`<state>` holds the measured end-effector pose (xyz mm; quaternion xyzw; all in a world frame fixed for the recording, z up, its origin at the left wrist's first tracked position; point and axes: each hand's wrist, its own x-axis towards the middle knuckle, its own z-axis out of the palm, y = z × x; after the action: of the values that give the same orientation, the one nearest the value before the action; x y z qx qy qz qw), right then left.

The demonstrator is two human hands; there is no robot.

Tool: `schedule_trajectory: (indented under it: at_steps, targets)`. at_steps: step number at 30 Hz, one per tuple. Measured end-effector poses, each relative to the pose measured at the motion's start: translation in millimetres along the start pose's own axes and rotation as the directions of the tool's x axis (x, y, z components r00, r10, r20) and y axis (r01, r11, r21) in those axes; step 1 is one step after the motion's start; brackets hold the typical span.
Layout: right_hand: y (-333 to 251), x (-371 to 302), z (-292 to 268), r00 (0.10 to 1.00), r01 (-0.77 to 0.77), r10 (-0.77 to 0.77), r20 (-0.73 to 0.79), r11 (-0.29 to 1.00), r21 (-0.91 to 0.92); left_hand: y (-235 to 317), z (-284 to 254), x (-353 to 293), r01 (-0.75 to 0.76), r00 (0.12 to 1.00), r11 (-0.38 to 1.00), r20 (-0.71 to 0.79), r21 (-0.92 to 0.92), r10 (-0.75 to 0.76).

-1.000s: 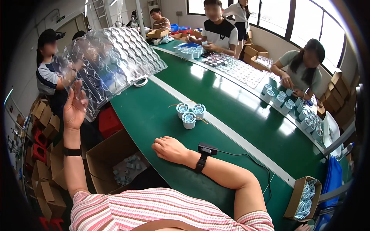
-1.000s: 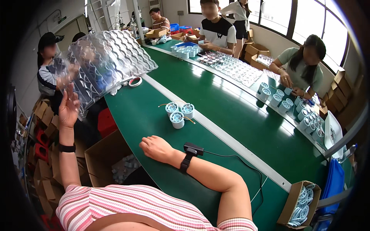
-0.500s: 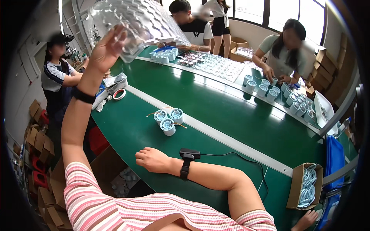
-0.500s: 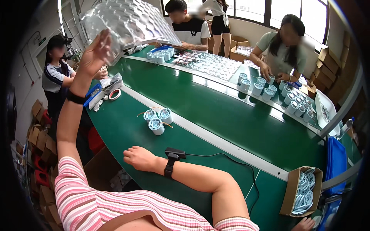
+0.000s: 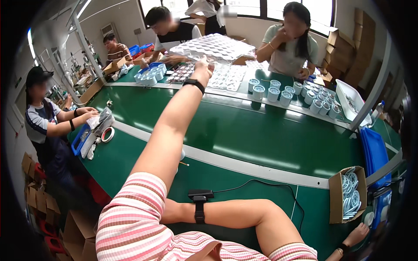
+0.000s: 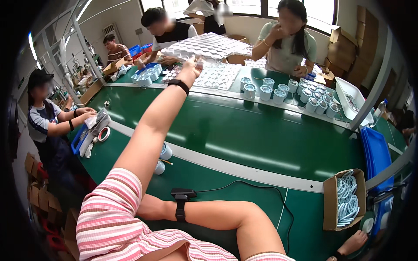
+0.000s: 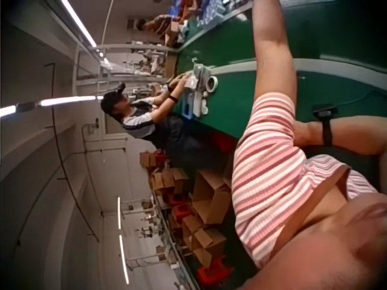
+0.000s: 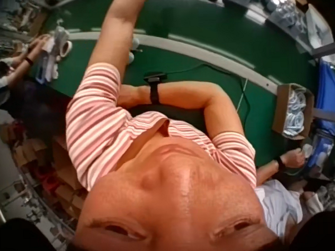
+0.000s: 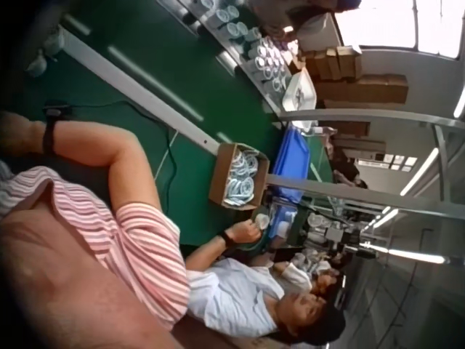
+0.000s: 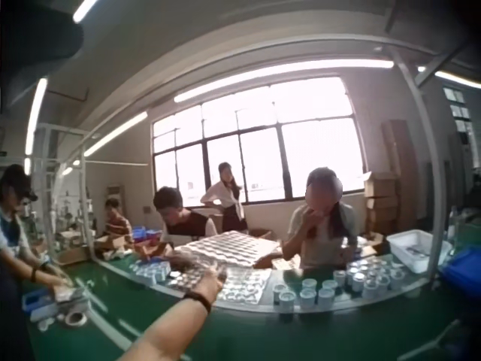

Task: Assembling or inspecting small circular electronic components on an assembly line.

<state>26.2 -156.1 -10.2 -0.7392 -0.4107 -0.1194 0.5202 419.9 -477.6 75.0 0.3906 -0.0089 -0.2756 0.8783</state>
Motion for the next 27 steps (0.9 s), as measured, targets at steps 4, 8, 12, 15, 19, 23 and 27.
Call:
schedule_trajectory:
  at_steps: [4,8,12,15,19,23,27]
  targets:
    - [-9,-4,-12,0.979,-0.203,0.196,0.052,0.945,0.256,-69,-21,30,0.074,0.959,0.997,-0.272,-0.011,-0.074]
    - [-28,6,-31,0.958,-0.278,0.241,0.156,0.911,0.303,-66,-31,14,0.262,0.886,0.954,-0.429,0.145,-0.178]
    - [12,-5,-14,0.990,-0.141,0.143,0.011,0.962,0.232,-84,13,-50,0.311,0.936,0.863,-0.284,0.397,-0.207]
    - [36,7,26,0.994,0.110,-0.109,-0.022,0.994,0.017,-10,10,-50,0.345,0.939,0.740,-0.202,0.578,-0.280]
    - [44,-3,25,0.953,0.293,-0.300,0.039,0.883,-0.366,57,-9,-51,0.087,0.996,0.443,-0.086,0.892,-0.024]
    - [52,-15,-23,0.975,0.203,-0.219,0.022,0.856,-0.476,87,-88,-92,-0.195,0.976,0.356,0.144,0.914,0.165]
    - [36,-5,-79,0.962,0.155,-0.247,-0.112,0.839,-0.522,155,-201,-140,-0.164,0.986,0.413,0.135,0.896,0.099]
